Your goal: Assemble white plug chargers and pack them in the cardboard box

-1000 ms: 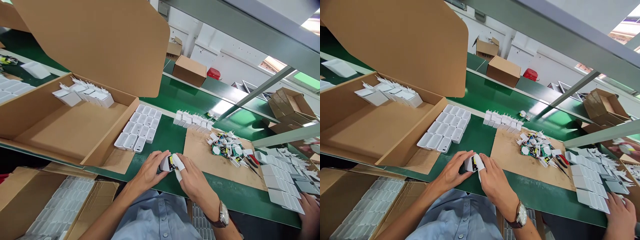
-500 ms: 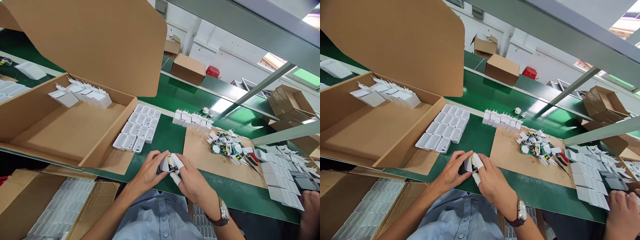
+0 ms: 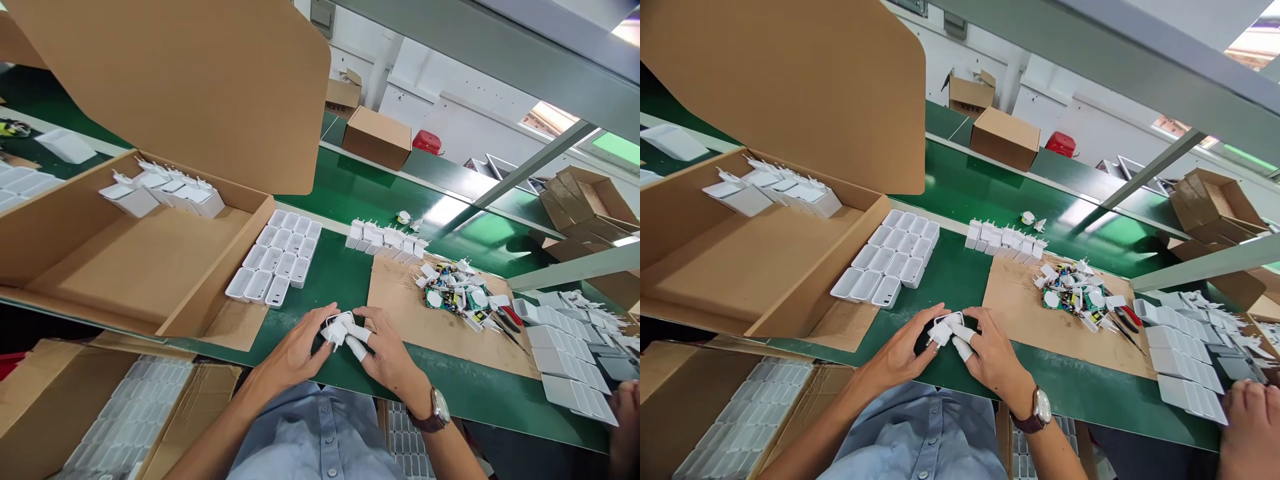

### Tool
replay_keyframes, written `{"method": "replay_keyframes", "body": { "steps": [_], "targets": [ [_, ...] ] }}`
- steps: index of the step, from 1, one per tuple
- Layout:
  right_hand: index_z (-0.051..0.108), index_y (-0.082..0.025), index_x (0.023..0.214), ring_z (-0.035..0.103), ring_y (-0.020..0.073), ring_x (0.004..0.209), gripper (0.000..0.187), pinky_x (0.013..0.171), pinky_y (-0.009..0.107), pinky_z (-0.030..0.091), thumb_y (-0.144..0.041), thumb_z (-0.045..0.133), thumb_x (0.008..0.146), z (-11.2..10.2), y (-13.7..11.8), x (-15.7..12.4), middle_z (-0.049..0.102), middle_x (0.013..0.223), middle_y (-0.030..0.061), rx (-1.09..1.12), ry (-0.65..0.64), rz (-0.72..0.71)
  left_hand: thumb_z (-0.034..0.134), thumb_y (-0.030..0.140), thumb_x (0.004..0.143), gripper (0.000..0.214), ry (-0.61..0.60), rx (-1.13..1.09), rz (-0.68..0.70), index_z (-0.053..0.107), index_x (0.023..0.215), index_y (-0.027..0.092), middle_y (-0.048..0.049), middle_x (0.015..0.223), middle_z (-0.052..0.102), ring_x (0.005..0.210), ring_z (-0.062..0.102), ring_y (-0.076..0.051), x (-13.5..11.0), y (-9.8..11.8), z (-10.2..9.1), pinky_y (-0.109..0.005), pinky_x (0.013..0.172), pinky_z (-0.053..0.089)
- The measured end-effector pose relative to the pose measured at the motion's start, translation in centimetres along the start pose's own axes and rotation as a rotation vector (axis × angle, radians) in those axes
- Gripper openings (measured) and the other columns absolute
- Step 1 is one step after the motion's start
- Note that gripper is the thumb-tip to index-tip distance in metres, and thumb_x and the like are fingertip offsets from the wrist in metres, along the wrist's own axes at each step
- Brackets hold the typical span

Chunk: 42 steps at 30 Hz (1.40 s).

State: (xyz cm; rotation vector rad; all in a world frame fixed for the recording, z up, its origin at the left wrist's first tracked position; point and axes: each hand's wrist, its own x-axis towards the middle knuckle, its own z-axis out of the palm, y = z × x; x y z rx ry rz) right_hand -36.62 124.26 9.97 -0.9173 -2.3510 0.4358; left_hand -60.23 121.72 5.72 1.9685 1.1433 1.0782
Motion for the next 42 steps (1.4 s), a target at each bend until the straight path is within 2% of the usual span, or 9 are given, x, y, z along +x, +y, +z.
{"method": "replay_keyframes", "body": {
  "steps": [5, 10, 13, 18, 24, 27, 33, 37, 42],
  "targets": [
    [0.061, -0.023, 0.130, 0.057, 0.0305, 0.140, 0.030, 0.108, 0.055, 0.059, -0.012, 0.060, 0.102, 2.1, 0.8, 0.1, 0.060, 0.145, 0.0197, 0.053, 0.081, -0.065, 0.066, 0.023, 0.100, 0.072, 0.048, -0.005, 0.015, 0.032, 0.163, 0.029, -0.0138, 0.147, 0.065, 0.134, 0.065, -0.028, 0.1, -0.1, 0.3, -0.048, 0.113, 0.056],
    [0.062, -0.024, 0.125, 0.070, 0.0245, 0.121, 0.028, 0.095, 0.043, 0.066, -0.009, 0.061, 0.101, 2.9, 0.7, -0.3, 0.067, 0.132, 0.0169, 0.122, 0.131, -0.047, 0.060, 0.020, 0.104, 0.067, 0.130, -0.008, 0.013, 0.031, 0.164, 0.026, -0.0147, 0.144, 0.067, 0.131, 0.067, -0.026, 0.0, 0.0, 0.1, -0.046, 0.111, 0.058],
    [0.062, -0.023, 0.128, 0.070, 0.0266, 0.119, 0.034, 0.091, 0.044, 0.068, -0.006, 0.057, 0.099, 3.3, 0.1, -1.0, 0.066, 0.132, 0.0189, 0.061, 0.138, -0.056, 0.062, 0.016, 0.101, 0.065, 0.185, -0.006, 0.085, 0.038, 0.161, 0.024, -0.0154, 0.142, 0.067, 0.130, 0.067, -0.025, 0.2, 0.2, -0.1, -0.045, 0.111, 0.058],
    [0.057, -0.022, 0.140, 0.073, 0.0260, 0.113, 0.041, 0.088, 0.041, 0.069, -0.009, 0.057, 0.101, 3.7, -0.2, -1.6, 0.069, 0.128, 0.0182, 0.012, 0.133, -0.031, 0.062, 0.006, 0.097, 0.043, 0.207, -0.026, 0.165, 0.059, 0.136, 0.022, -0.0134, 0.128, 0.072, 0.121, 0.071, -0.023, 0.6, 0.5, -0.2, -0.039, 0.104, 0.061],
    [0.057, -0.021, 0.139, 0.075, 0.0247, 0.111, 0.037, 0.090, 0.039, 0.068, -0.014, 0.062, 0.103, 3.9, 0.1, -1.4, 0.071, 0.125, 0.0168, 0.043, 0.195, -0.034, 0.064, 0.009, 0.094, 0.030, 0.261, -0.039, 0.078, 0.058, 0.120, 0.022, -0.0104, 0.115, 0.075, 0.108, 0.076, -0.022, 0.3, 0.1, 0.0, -0.035, 0.092, 0.064],
    [0.056, -0.021, 0.138, 0.075, 0.0248, 0.107, 0.036, 0.088, 0.038, 0.068, -0.018, 0.062, 0.103, 3.8, 0.1, -1.3, 0.072, 0.121, 0.0157, 0.089, 0.157, 0.014, 0.062, 0.008, 0.095, 0.021, 0.278, -0.023, 0.091, 0.059, 0.109, 0.023, -0.0095, 0.116, 0.074, 0.102, 0.077, -0.020, 0.2, 0.4, 0.0, -0.034, 0.089, 0.065],
    [0.056, -0.023, 0.141, 0.070, 0.0269, 0.112, 0.040, 0.089, 0.042, 0.067, -0.012, 0.053, 0.102, 3.1, -0.1, -0.8, 0.068, 0.124, 0.0155, 0.052, 0.030, 0.010, 0.070, 0.021, 0.095, 0.056, 0.196, -0.018, 0.051, 0.047, 0.146, 0.025, -0.0127, 0.129, 0.072, 0.120, 0.072, -0.028, 0.2, 1.0, -0.2, -0.047, 0.102, 0.062],
    [0.059, -0.022, 0.136, 0.071, 0.0250, 0.103, 0.033, 0.084, 0.039, 0.066, -0.016, 0.057, 0.104, 2.9, -0.2, -0.5, 0.069, 0.118, 0.0137, 0.107, 0.026, 0.021, 0.066, 0.013, 0.095, 0.046, 0.281, 0.071, 0.113, 0.053, 0.138, 0.024, -0.0097, 0.118, 0.070, 0.109, 0.071, -0.024, 0.3, 0.8, -0.2, -0.041, 0.095, 0.063],
    [0.059, -0.025, 0.138, 0.072, 0.0236, 0.106, 0.033, 0.087, 0.038, 0.066, -0.021, 0.061, 0.105, 3.3, 0.1, -0.9, 0.070, 0.120, 0.0121, 0.167, 0.111, 0.036, 0.066, 0.013, 0.095, 0.041, 0.266, 0.121, 0.105, 0.055, 0.133, 0.022, -0.0101, 0.117, 0.066, 0.107, 0.069, -0.023, 0.5, 1.0, -0.2, -0.039, 0.093, 0.062]
  ]
}}
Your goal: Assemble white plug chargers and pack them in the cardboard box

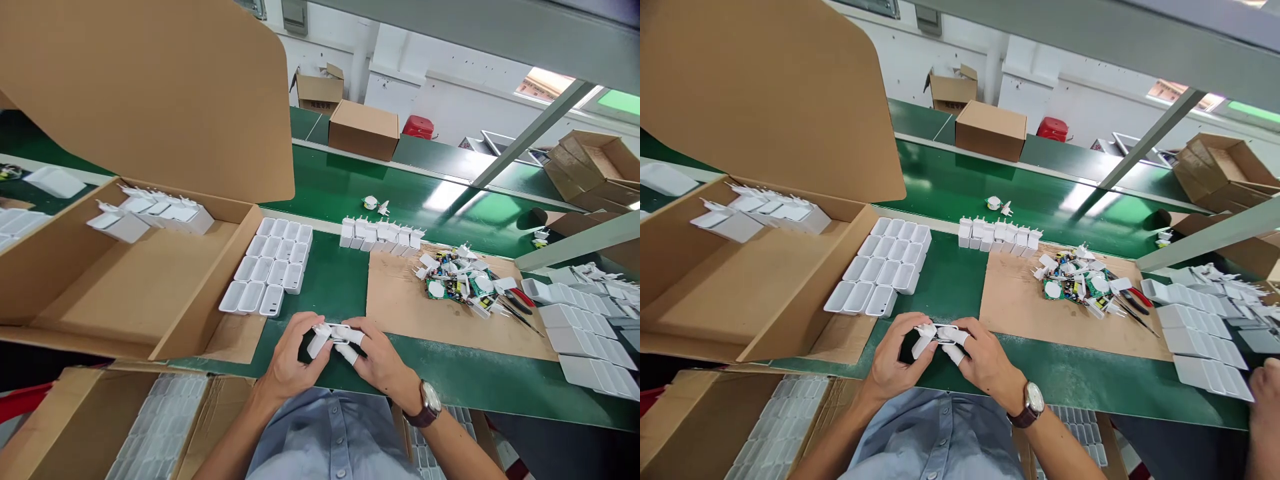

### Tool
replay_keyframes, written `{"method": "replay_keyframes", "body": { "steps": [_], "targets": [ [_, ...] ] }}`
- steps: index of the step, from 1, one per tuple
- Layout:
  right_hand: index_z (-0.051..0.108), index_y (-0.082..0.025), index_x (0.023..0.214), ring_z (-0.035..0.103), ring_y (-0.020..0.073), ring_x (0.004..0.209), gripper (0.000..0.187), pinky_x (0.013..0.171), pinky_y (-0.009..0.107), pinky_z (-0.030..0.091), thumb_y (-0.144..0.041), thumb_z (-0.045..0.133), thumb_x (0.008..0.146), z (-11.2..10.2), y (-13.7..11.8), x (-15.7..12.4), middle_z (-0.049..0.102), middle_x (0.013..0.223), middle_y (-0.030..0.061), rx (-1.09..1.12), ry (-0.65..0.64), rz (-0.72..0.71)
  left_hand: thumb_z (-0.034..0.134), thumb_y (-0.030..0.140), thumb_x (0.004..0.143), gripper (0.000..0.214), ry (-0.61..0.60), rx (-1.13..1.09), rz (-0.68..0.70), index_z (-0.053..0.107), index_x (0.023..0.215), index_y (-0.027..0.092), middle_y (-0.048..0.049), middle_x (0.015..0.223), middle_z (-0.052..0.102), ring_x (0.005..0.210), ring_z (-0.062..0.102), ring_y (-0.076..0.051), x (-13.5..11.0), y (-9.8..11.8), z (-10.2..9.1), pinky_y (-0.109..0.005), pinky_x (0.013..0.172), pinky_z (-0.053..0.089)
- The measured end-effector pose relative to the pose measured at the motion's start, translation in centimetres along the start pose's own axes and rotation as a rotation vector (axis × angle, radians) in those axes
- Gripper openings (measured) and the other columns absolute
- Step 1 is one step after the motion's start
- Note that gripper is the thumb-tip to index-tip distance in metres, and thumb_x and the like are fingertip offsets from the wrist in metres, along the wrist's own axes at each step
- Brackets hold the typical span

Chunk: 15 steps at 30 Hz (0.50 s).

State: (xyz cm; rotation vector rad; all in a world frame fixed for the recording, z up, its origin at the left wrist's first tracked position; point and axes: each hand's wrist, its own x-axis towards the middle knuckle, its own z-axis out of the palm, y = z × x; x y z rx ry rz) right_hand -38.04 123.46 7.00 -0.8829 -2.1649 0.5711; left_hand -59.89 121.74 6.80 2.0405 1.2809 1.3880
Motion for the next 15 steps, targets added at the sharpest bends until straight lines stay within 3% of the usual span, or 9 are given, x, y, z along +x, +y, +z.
{"method": "replay_keyframes", "body": {
  "steps": [9, 15],
  "targets": [
    [0.061, -0.022, 0.135, 0.069, 0.0264, 0.104, 0.035, 0.081, 0.041, 0.067, -0.013, 0.055, 0.102, 0.3, -0.9, 0.0, 0.068, 0.124, 0.0155, -0.197, -0.109, -0.029, 0.066, 0.018, 0.096, 0.041, 0.001, -0.010, -0.008, 0.052, 0.135, 0.023, -0.0095, 0.113, 0.067, 0.105, 0.070, -0.025, 0.1, -0.2, 0.0, -0.042, 0.091, 0.063],
    [0.060, -0.024, 0.139, 0.070, 0.0256, 0.110, 0.037, 0.090, 0.042, 0.066, -0.017, 0.058, 0.103, 0.4, -0.7, 0.1, 0.068, 0.128, 0.0146, -0.079, -0.060, 0.013, 0.066, 0.023, 0.098, 0.045, -0.011, -0.074, -0.080, 0.050, 0.140, 0.024, -0.0077, 0.110, 0.069, 0.101, 0.072, -0.023, -0.2, -0.7, 0.3, -0.040, 0.091, 0.063]
  ]
}}
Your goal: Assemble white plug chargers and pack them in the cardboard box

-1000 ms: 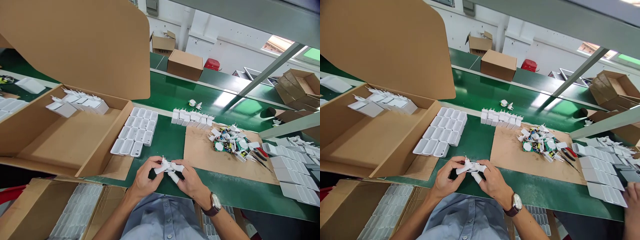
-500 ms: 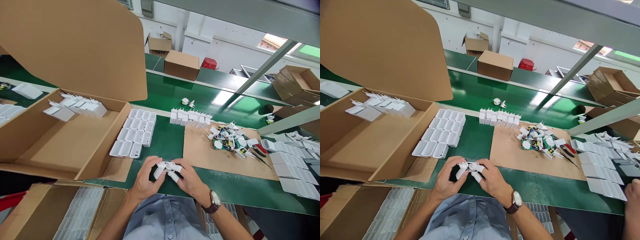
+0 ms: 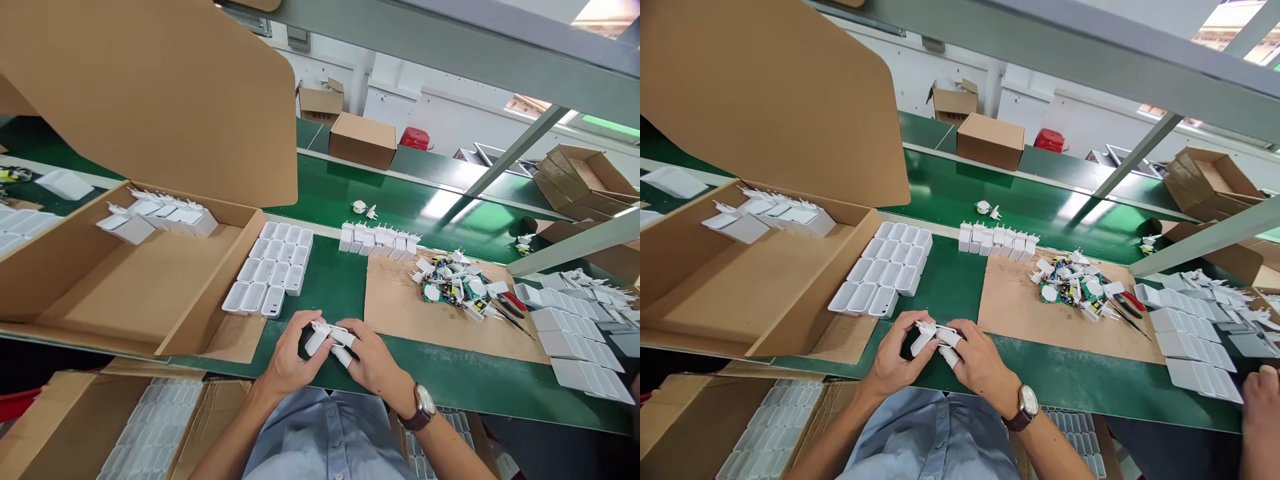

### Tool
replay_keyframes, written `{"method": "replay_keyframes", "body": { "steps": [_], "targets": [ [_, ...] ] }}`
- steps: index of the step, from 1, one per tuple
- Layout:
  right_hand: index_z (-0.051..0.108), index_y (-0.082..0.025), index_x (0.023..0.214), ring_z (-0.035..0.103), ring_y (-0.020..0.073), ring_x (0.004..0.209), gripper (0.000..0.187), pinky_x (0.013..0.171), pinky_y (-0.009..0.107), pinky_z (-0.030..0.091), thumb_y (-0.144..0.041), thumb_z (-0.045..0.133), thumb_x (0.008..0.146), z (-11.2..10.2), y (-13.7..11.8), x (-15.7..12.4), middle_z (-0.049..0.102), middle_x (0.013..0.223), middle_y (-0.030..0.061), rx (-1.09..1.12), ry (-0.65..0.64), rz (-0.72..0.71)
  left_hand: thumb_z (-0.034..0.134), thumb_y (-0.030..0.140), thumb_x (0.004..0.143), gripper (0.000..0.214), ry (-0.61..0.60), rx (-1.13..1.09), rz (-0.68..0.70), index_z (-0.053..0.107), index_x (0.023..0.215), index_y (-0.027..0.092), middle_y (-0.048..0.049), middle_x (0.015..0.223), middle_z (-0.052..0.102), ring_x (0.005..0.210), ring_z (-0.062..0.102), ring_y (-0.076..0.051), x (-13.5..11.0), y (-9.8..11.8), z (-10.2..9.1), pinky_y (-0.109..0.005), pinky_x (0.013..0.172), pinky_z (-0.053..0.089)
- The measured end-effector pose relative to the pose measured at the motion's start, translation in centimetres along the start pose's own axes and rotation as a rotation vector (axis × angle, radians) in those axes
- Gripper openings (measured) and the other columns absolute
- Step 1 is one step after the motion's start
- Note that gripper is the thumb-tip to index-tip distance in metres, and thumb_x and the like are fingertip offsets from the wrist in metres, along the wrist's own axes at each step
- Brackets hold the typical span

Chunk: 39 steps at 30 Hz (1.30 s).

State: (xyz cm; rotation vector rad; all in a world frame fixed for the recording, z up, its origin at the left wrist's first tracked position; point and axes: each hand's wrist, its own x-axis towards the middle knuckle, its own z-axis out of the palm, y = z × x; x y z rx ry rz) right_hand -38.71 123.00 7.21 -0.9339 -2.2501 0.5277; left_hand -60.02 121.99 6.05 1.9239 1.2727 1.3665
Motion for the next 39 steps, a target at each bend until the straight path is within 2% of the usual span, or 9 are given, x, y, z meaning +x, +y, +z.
{"method": "replay_keyframes", "body": {
  "steps": [3, 6, 9, 17, 22, 26, 29, 32, 39],
  "targets": [
    [0.065, -0.025, 0.134, 0.072, 0.0236, 0.110, 0.031, 0.089, 0.039, 0.066, -0.027, 0.062, 0.104, 0.4, 0.0, 0.2, 0.070, 0.128, 0.0133, 0.283, 0.069, 0.170, 0.074, 0.036, 0.096, 0.066, -0.001, -0.065, -0.059, 0.041, 0.153, 0.025, -0.0114, 0.124, 0.070, 0.108, 0.074, -0.026, -0.3, 0.0, 0.1, -0.042, 0.093, 0.064],
    [0.069, -0.025, 0.125, 0.075, 0.0209, 0.092, 0.034, 0.075, 0.033, 0.067, -0.045, 0.071, 0.098, 0.9, -0.5, 0.5, 0.076, 0.106, 0.0070, 0.809, 0.155, 0.499, 0.083, 0.044, 0.089, 0.093, -0.049, -0.080, -0.014, 0.029, 0.162, 0.026, -0.0172, 0.143, 0.064, 0.124, 0.069, -0.032, -0.3, 0.8, 0.4, -0.050, 0.104, 0.061],
    [0.074, -0.022, 0.111, 0.074, 0.0180, 0.079, 0.036, 0.065, 0.027, 0.063, -0.050, 0.082, 0.089, 1.1, -1.2, 0.7, 0.078, 0.096, 0.0053, 1.200, 0.195, 0.772, 0.080, 0.031, 0.092, 0.079, -0.028, 0.004, 0.061, 0.038, 0.158, 0.025, -0.0177, 0.142, 0.064, 0.129, 0.065, -0.033, 0.2, 2.2, 0.8, -0.052, 0.107, 0.058],
    [0.075, -0.020, 0.108, 0.075, 0.0224, 0.070, 0.042, 0.066, 0.038, 0.067, -0.053, 0.085, 0.084, 0.5, -1.8, 1.0, 0.080, 0.094, 0.0076, 1.325, 0.178, 0.829, 0.078, 0.027, 0.091, 0.062, 0.129, 0.180, 0.172, 0.050, 0.146, 0.024, -0.0144, 0.119, 0.074, 0.105, 0.072, -0.031, 1.5, 3.6, 1.6, -0.046, 0.090, 0.062],
    [0.073, -0.021, 0.113, 0.077, 0.0244, 0.080, 0.037, 0.070, 0.039, 0.067, -0.055, 0.068, 0.099, 0.7, -0.8, 0.6, 0.079, 0.097, 0.0082, 0.993, 0.153, 0.664, 0.083, 0.036, 0.088, 0.067, 0.082, 0.148, 0.137, 0.053, 0.147, 0.024, -0.0149, 0.125, 0.074, 0.113, 0.072, -0.033, 1.3, 3.5, 1.1, -0.047, 0.097, 0.062],
    [0.073, -0.025, 0.117, 0.074, 0.0249, 0.103, 0.026, 0.086, 0.039, 0.066, -0.040, 0.075, 0.096, 0.4, -0.1, -0.2, 0.076, 0.117, 0.0091, 0.690, 0.262, 0.526, 0.084, 0.052, 0.087, 0.076, 0.025, 0.090, -0.001, 0.051, 0.149, 0.024, -0.0168, 0.139, 0.068, 0.125, 0.069, -0.034, 1.0, 2.7, 0.0, -0.050, 0.106, 0.060],
    [0.069, -0.026, 0.128, 0.070, 0.0263, 0.115, 0.030, 0.092, 0.042, 0.065, -0.022, 0.066, 0.099, 0.3, 0.2, -0.9, 0.070, 0.129, 0.0129, 0.216, 0.280, 0.264, 0.076, 0.046, 0.096, 0.065, 0.019, 0.039, -0.066, 0.049, 0.151, 0.025, -0.0159, 0.144, 0.065, 0.129, 0.068, -0.031, 1.0, 2.0, -0.9, -0.049, 0.109, 0.059],
    [0.065, -0.024, 0.131, 0.073, 0.0262, 0.106, 0.035, 0.082, 0.040, 0.067, -0.011, 0.055, 0.099, 0.6, 0.4, -1.3, 0.070, 0.125, 0.0160, -0.182, 0.249, 0.056, 0.071, 0.034, 0.100, 0.049, -0.022, -0.016, -0.043, 0.055, 0.146, 0.026, -0.0139, 0.146, 0.066, 0.132, 0.067, -0.028, 1.4, 1.6, -1.3, -0.046, 0.111, 0.058],
    [0.062, -0.020, 0.128, 0.072, 0.0258, 0.097, 0.033, 0.068, 0.034, 0.066, -0.011, 0.052, 0.099, 1.2, 0.2, -1.4, 0.069, 0.116, 0.0159, -0.391, 0.218, 0.050, 0.061, 0.017, 0.104, 0.015, -0.129, -0.090, 0.054, 0.075, 0.108, 0.022, -0.0115, 0.139, 0.071, 0.108, 0.075, -0.020, 2.5, 2.8, -1.0, -0.035, 0.100, 0.063]
  ]
}}
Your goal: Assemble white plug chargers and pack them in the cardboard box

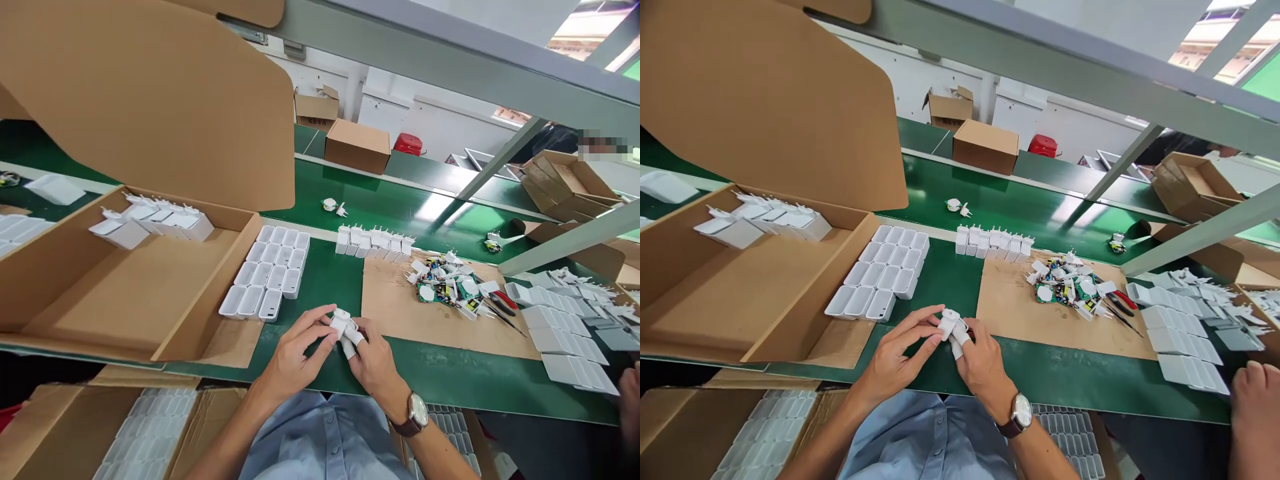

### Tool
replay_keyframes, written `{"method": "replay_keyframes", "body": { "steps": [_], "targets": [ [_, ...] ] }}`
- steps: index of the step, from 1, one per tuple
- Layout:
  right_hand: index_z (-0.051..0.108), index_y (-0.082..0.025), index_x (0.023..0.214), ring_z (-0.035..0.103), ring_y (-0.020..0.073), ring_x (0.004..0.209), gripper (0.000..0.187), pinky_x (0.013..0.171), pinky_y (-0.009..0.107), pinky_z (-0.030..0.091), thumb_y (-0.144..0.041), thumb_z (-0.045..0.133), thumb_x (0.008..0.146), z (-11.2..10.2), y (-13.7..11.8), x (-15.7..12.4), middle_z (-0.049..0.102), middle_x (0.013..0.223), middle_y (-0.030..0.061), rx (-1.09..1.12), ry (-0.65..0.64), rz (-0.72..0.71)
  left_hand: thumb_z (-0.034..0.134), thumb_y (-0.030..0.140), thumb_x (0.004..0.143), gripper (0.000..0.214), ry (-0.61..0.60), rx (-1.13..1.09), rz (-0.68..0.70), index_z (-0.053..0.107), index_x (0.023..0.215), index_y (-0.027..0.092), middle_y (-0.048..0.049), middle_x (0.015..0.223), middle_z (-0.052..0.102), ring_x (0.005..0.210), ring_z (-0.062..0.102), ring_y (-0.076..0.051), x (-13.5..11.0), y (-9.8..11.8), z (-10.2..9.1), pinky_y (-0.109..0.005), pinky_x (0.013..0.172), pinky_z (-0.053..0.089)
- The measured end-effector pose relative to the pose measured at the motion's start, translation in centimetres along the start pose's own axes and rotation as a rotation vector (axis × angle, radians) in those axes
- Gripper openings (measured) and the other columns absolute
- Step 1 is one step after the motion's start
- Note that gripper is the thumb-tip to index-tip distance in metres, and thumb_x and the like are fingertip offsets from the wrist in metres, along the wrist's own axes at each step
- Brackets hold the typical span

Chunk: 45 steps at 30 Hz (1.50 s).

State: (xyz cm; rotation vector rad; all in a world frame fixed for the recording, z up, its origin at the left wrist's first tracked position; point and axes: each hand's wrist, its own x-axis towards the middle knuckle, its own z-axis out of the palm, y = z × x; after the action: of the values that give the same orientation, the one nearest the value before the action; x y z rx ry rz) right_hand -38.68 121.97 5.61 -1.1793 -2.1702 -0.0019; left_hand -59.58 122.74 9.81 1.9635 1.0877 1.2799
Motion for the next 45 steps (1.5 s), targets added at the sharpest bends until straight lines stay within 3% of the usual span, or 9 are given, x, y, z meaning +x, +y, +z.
{"method": "replay_keyframes", "body": {
  "steps": [3, 7, 11, 15, 21, 28, 34, 40, 45],
  "targets": [
    [0.063, -0.020, 0.125, 0.071, 0.0243, 0.095, 0.031, 0.067, 0.032, 0.064, -0.010, 0.052, 0.098, 0.0, -0.2, -0.2, 0.069, 0.114, 0.0153, -0.021, -0.020, 0.021, 0.062, 0.019, 0.104, 0.014, -0.079, 0.015, -0.027, 0.076, 0.103, 0.021, -0.0118, 0.141, 0.070, 0.100, 0.076, -0.018, 0.1, 0.4, 0.2, -0.032, 0.093, 0.065],
    [0.054, -0.018, 0.136, 0.072, 0.0238, 0.094, 0.034, 0.073, 0.034, 0.065, -0.016, 0.053, 0.103, -0.2, -0.1, -0.2, 0.069, 0.110, 0.0128, 0.082, -0.030, 0.097, 0.063, 0.020, 0.104, 0.014, -0.162, 0.064, -0.023, 0.075, 0.110, 0.022, -0.0114, 0.143, 0.068, 0.100, 0.076, -0.019, 0.4, 0.3, 0.2, -0.031, 0.086, 0.065],
    [0.042, -0.016, 0.148, 0.072, 0.0264, 0.098, 0.047, 0.080, 0.040, 0.065, -0.017, 0.053, 0.103, -0.5, -0.1, -0.4, 0.069, 0.113, 0.0141, 0.154, -0.064, 0.181, 0.062, 0.016, 0.104, 0.016, -0.203, 0.176, 0.101, 0.074, 0.110, 0.025, -0.0090, 0.139, 0.070, 0.123, 0.067, -0.025, 1.0, 0.0, -0.3, -0.040, 0.102, 0.061],
    [0.044, -0.018, 0.146, 0.070, 0.0271, 0.103, 0.051, 0.086, 0.042, 0.064, -0.011, 0.054, 0.097, -0.6, 0.0, -0.5, 0.068, 0.120, 0.0142, 0.226, -0.138, 0.219, 0.058, 0.017, 0.107, 0.019, -0.284, 0.222, 0.138, 0.069, 0.121, 0.024, -0.0114, 0.143, 0.065, 0.133, 0.063, -0.024, 1.6, -0.1, -0.5, -0.039, 0.107, 0.059],
    [0.054, -0.019, 0.120, 0.069, 0.0257, 0.087, 0.036, 0.071, 0.037, 0.060, -0.005, 0.056, 0.087, 0.3, 0.0, -0.6, 0.068, 0.104, 0.0100, 0.156, -0.123, 0.249, 0.068, 0.031, 0.103, 0.015, -0.099, 0.465, 0.179, 0.070, 0.115, 0.023, -0.0117, 0.122, 0.066, 0.104, 0.069, -0.024, 2.0, 0.2, 1.4, -0.038, 0.089, 0.063],
    [0.054, -0.020, 0.114, 0.068, 0.0250, 0.086, 0.041, 0.067, 0.034, 0.058, 0.000, 0.054, 0.078, 0.9, -0.3, -0.9, 0.067, 0.102, 0.0087, 0.153, -0.092, 0.269, 0.075, 0.033, 0.098, 0.014, 0.071, 0.633, 0.168, 0.070, 0.100, 0.019, -0.0101, 0.104, 0.065, 0.095, 0.068, -0.025, 1.6, 0.7, 3.7, -0.036, 0.079, 0.060],
    [0.051, -0.021, 0.115, 0.068, 0.0244, 0.085, 0.040, 0.067, 0.033, 0.058, -0.001, 0.053, 0.080, 0.3, -0.3, -0.5, 0.067, 0.102, 0.0082, 0.151, -0.116, 0.274, 0.073, 0.035, 0.098, 0.026, 0.121, 0.721, 0.089, 0.062, 0.080, 0.020, -0.0070, 0.092, 0.064, 0.084, 0.065, -0.021, 1.7, 1.5, 4.0, -0.030, 0.067, 0.052],
    [0.050, -0.022, 0.112, 0.067, 0.0251, 0.083, 0.039, 0.064, 0.033, 0.056, 0.000, 0.051, 0.079, 0.2, -0.5, -0.4, 0.065, 0.100, 0.0079, 0.162, -0.118, 0.274, 0.070, 0.035, 0.100, 0.016, 0.090, 0.782, 0.070, 0.073, 0.091, 0.022, -0.0071, 0.096, 0.065, 0.083, 0.063, -0.020, 1.1, 2.0, 4.1, -0.027, 0.064, 0.049],
    [0.051, -0.022, 0.110, 0.066, 0.0242, 0.083, 0.037, 0.062, 0.032, 0.056, -0.001, 0.053, 0.080, 0.7, -0.4, -0.6, 0.065, 0.100, 0.0073, 0.153, -0.122, 0.284, 0.067, 0.039, 0.102, 0.024, 0.026, 0.843, 0.059, 0.074, 0.084, 0.023, -0.0077, 0.097, 0.067, 0.084, 0.066, -0.021, 1.3, 2.4, 3.6, -0.026, 0.060, 0.049]
  ]
}}
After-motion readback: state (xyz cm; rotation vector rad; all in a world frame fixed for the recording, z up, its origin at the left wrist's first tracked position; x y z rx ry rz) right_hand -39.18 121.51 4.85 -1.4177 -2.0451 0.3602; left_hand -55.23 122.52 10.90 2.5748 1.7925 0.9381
